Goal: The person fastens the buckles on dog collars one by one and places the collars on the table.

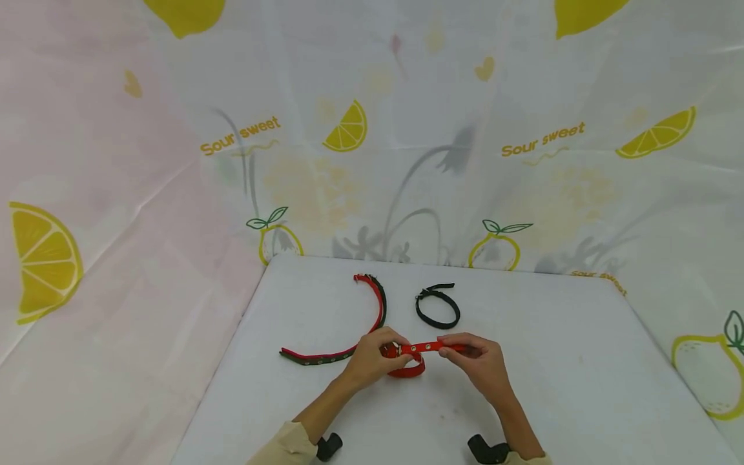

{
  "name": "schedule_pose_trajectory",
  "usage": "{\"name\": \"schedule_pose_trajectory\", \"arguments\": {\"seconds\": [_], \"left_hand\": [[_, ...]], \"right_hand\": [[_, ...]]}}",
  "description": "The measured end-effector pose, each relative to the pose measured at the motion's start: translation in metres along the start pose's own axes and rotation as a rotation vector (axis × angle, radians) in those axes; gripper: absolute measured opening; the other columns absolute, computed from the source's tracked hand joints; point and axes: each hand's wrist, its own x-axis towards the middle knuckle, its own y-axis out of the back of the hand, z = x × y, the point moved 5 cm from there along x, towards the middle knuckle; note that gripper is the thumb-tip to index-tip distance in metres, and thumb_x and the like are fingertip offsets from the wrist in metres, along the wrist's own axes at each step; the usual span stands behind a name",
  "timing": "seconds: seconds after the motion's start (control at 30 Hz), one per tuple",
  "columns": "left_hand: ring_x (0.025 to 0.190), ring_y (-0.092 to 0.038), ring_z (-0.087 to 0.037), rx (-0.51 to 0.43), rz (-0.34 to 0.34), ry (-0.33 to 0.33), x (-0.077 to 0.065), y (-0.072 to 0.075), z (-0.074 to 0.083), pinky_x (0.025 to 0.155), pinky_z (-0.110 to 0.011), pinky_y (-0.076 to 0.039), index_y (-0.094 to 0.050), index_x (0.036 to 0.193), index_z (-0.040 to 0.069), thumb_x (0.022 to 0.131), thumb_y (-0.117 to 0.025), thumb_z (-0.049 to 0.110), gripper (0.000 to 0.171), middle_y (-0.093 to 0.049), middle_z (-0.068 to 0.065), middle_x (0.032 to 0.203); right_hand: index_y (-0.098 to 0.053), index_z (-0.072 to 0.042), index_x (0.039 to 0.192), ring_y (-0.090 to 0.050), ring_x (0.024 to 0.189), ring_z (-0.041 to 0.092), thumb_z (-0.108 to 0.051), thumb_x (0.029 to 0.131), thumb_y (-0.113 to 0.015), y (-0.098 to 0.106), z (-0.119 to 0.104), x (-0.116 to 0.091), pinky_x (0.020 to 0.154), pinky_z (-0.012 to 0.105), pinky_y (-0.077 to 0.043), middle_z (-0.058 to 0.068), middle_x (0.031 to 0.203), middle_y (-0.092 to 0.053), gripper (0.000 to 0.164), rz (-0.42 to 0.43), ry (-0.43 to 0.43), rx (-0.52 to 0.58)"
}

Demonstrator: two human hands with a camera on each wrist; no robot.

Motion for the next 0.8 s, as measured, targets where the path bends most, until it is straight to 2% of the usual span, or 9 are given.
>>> {"name": "schedule_pose_trajectory", "arguments": {"seconds": [0.13,0.3,0.43,0.53,0.7,0.8], "left_hand": [[0.077,-0.055,-0.01,-0.007,-0.011,0.011,0.0,-0.001,0.001,0.062,-0.025,-0.052,-0.073,0.099,0.021,0.084,-0.078,0.028,0.017,-0.062,0.012,0.089],[0.08,-0.056,-0.011,-0.025,-0.014,-0.023,-0.001,-0.002,0.004,0.066,-0.025,-0.052,-0.074,0.103,0.024,0.084,-0.079,0.03,0.02,-0.064,0.012,0.092],[0.084,-0.057,-0.011,-0.025,-0.008,-0.052,-0.001,-0.001,0.005,0.069,-0.025,-0.053,-0.074,0.105,0.024,0.084,-0.078,0.029,0.022,-0.065,0.013,0.095],[0.084,-0.057,-0.01,-0.019,-0.003,-0.05,-0.001,-0.001,0.004,0.069,-0.025,-0.053,-0.074,0.105,0.023,0.085,-0.078,0.028,0.021,-0.065,0.012,0.094],[0.083,-0.057,-0.01,-0.005,0.016,-0.024,-0.002,0.0,0.002,0.069,-0.026,-0.053,-0.073,0.104,0.022,0.085,-0.077,0.027,0.02,-0.064,0.012,0.093],[0.082,-0.057,-0.01,0.001,0.021,-0.015,-0.004,0.001,0.001,0.068,-0.026,-0.054,-0.073,0.104,0.021,0.085,-0.077,0.027,0.02,-0.064,0.012,0.094]], "right_hand": [[-0.071,-0.001,0.106,-0.065,0.089,0.02,0.001,0.086,-0.072,-0.005,0.008,0.001,0.078,0.027,-0.056,0.013,0.102,-0.069,0.02,-0.063,0.049,-0.107],[-0.073,-0.011,0.107,-0.066,0.094,0.019,-0.005,0.087,-0.072,-0.011,0.027,0.003,0.08,0.028,-0.056,0.003,0.103,-0.071,0.021,-0.087,0.148,-0.229],[-0.074,-0.015,0.107,-0.065,0.093,0.014,-0.015,0.088,-0.074,-0.014,0.034,0.004,0.079,0.028,-0.056,-0.003,0.102,-0.071,0.019,-0.085,0.162,-0.257],[-0.075,-0.018,0.107,-0.065,0.093,0.012,-0.02,0.088,-0.074,-0.014,0.036,0.004,0.078,0.027,-0.055,-0.007,0.102,-0.071,0.02,-0.07,0.164,-0.28],[-0.076,-0.019,0.107,-0.066,0.09,0.012,-0.015,0.085,-0.076,-0.008,0.032,0.002,0.073,0.028,-0.056,-0.005,0.101,-0.072,0.022,-0.032,0.212,-0.289],[-0.076,-0.015,0.105,-0.066,0.087,0.013,-0.008,0.083,-0.077,-0.007,0.025,0.001,0.071,0.026,-0.056,-0.003,0.098,-0.072,0.023,-0.013,0.204,-0.285]]}}
